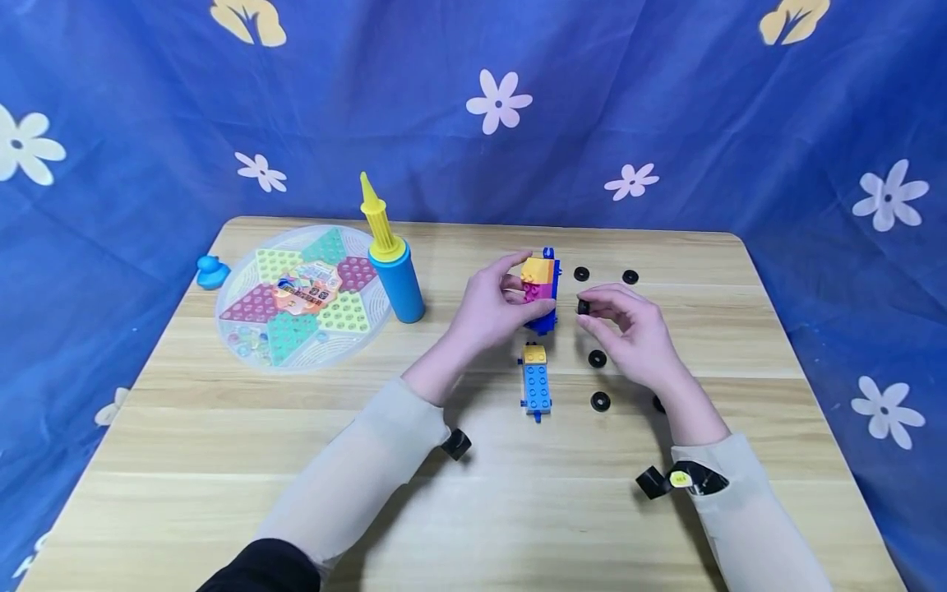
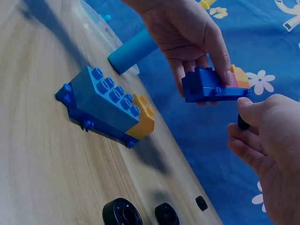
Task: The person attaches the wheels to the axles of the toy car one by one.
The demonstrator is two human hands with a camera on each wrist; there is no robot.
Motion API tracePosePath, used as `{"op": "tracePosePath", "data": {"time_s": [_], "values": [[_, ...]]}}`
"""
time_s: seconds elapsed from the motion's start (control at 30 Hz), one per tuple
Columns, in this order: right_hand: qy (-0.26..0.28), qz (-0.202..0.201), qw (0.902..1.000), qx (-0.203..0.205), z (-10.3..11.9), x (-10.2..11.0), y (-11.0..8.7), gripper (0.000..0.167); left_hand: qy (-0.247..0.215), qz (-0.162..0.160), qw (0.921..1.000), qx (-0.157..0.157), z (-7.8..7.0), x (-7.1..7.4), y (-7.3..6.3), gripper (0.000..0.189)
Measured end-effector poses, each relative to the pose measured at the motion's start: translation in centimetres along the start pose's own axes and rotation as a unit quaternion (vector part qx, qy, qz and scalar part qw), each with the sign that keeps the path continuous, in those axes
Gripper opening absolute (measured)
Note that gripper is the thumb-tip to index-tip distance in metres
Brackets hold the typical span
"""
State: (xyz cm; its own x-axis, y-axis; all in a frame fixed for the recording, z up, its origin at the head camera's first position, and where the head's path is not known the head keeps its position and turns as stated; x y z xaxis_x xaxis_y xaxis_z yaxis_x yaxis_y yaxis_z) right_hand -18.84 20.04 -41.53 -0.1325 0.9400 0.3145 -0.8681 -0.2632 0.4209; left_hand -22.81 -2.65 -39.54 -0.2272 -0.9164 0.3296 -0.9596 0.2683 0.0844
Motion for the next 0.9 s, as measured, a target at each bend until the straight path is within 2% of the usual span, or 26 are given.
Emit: {"op": "tracePosePath", "data": {"time_s": [0.13,0.37,0.53,0.77,0.9], "values": [[0.005,0.0,1.0,0.007,0.4,-0.1,-0.1,0.035,-0.028,0.001,0.9996,0.006,-0.1,0.1,-0.3,0.074],[0.012,0.004,0.9998,0.018,1.1,-0.2,-0.3,0.037,-0.113,0.031,0.9931,0.009,-0.4,-0.1,-1.0,0.066],[0.011,0.003,0.9997,0.019,1.6,-0.3,-0.5,0.038,-0.117,0.037,0.9924,-0.009,-0.3,0.0,-1.3,0.07],[0.015,-0.002,0.9996,0.025,2.1,-0.2,-0.6,0.038,-0.107,0.055,0.991,-0.058,-0.3,0.4,-1.6,0.07],[0.019,0.0,0.9995,0.027,2.3,-0.2,-0.7,0.04,-0.13,0.073,0.9872,-0.056,-0.1,0.6,-1.9,0.069]]}}
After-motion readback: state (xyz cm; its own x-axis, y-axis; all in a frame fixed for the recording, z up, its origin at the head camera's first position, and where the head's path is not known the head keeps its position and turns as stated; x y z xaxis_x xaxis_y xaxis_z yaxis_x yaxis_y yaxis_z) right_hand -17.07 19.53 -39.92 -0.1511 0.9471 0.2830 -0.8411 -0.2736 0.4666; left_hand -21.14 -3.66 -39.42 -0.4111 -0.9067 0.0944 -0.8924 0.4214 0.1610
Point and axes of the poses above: each hand's wrist, its own y-axis towards the middle knuckle, its own x-axis out of the back of the hand, z = x × y, the point moved 3 cm from there along y, towards the middle knuckle, and after that the axes turned 3 degrees about -x, right-handed, at the moved point
